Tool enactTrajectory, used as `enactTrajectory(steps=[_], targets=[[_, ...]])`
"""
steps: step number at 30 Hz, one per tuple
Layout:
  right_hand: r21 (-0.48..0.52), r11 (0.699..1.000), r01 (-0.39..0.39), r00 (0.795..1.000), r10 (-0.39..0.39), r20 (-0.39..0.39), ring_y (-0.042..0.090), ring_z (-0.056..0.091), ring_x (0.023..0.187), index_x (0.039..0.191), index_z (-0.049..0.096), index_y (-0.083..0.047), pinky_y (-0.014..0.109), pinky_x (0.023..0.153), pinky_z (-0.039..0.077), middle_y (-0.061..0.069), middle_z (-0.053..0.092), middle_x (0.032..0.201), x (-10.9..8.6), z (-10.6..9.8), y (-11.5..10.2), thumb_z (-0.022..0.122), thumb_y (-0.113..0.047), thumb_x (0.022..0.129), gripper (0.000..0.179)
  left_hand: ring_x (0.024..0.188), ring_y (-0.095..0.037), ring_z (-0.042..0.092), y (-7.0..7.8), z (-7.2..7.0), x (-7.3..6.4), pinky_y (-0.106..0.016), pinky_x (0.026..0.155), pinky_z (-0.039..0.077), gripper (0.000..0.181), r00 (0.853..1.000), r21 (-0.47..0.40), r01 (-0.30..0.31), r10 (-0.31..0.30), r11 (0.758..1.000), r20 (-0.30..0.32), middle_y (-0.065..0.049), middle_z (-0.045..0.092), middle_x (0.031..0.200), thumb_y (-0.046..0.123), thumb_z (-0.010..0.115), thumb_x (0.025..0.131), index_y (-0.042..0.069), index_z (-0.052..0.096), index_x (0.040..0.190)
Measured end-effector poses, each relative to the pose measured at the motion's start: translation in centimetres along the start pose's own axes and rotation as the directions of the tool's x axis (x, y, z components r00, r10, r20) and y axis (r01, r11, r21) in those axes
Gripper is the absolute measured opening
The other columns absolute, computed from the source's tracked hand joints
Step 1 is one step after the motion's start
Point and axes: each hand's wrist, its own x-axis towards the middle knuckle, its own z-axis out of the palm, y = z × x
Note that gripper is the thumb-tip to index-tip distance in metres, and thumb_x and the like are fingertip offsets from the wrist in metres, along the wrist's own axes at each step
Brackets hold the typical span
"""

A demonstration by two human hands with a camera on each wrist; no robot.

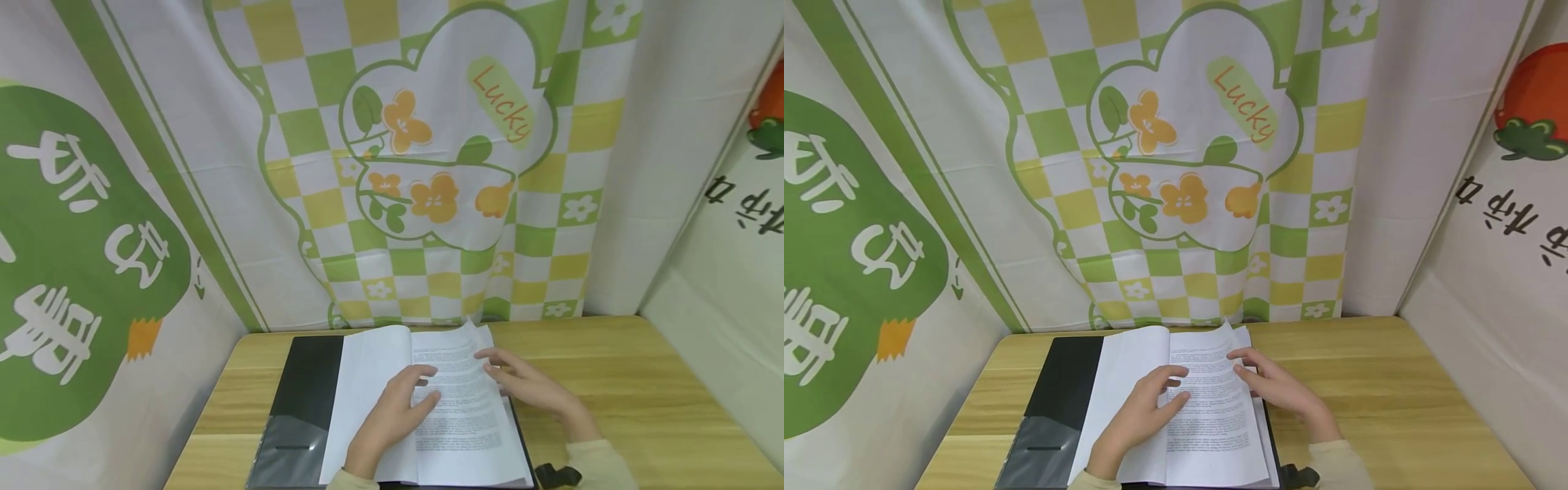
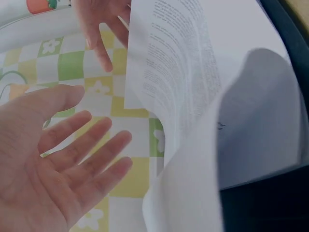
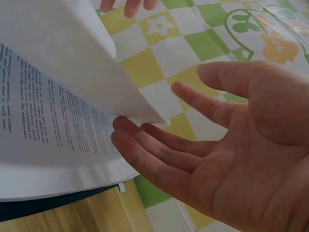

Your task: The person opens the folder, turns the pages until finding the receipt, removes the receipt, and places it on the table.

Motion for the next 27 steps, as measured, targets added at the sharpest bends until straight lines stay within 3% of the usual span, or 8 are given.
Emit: enactTrajectory(steps=[5,12,18,23,27], targets=[[0.024,0.999,0.046,0.999,-0.046,0.026,0.058,0.034,0.146,0.157,0.043,-0.011,0.061,0.105,0.051,0.028,0.031,0.166,0.0,0.1,-0.4,0.049,-0.031,0.114,0.048,0.118,-0.026,0.069,0.3,-0.2,0.2,-0.044,0.1,0.057,0.035,0.998,-0.09,-0.051,0.048,0.995,-0.039,-0.004,0.067,0.134,0.027,0.064,0.107,0.013,0.062,0.138],[0.105,0.991,0.081,0.994,-0.088,0.065,0.057,0.043,0.14,0.164,0.026,-0.012,0.06,0.103,0.053,0.037,0.032,0.159,0.0,0.2,-0.8,0.049,-0.027,0.114,0.057,0.118,-0.027,0.069,0.7,0.6,0.4,-0.046,0.098,0.059,0.037,0.998,-0.179,-0.057,0.053,0.982,-0.026,-0.004,0.065,0.137,0.031,0.063,0.107,0.013,0.06,0.14],[0.134,0.988,0.073,0.993,-0.084,0.08,0.06,0.041,0.138,0.168,0.013,-0.016,0.067,0.104,0.049,0.041,0.027,0.158,0.0,0.5,-1.0,0.047,-0.028,0.115,0.064,0.119,-0.029,0.069,1.1,1.7,0.7,-0.045,0.097,0.059,0.042,0.997,-0.197,-0.072,0.074,0.978,0.0,-0.004,0.058,0.143,0.038,0.06,0.108,0.018,0.055,0.145],[0.147,0.987,0.064,0.993,-0.077,0.086,0.057,0.045,0.136,0.168,0.01,-0.015,0.066,0.105,0.049,0.043,0.027,0.157,0.1,0.6,-1.0,0.044,-0.029,0.116,0.064,0.115,-0.015,0.069,1.7,2.0,0.7,-0.043,0.095,0.06,0.038,0.996,-0.214,-0.091,0.083,0.973,-0.044,-0.001,0.06,0.141,0.037,0.061,0.109,0.021,0.056,0.143],[0.177,0.982,0.07,0.99,-0.09,0.107,0.061,0.043,0.137,0.167,0.008,-0.012,0.066,0.105,0.049,0.045,0.024,0.159,0.2,0.6,-0.9,0.038,-0.028,0.117,0.061,0.111,-0.012,0.07,1.9,2.0,0.7,-0.043,0.091,0.062,0.034,0.99,-0.215,-0.124,0.105,0.969,-0.1,-0.002,0.062,0.137,0.032,0.061,0.109,0.018,0.058,0.14]])
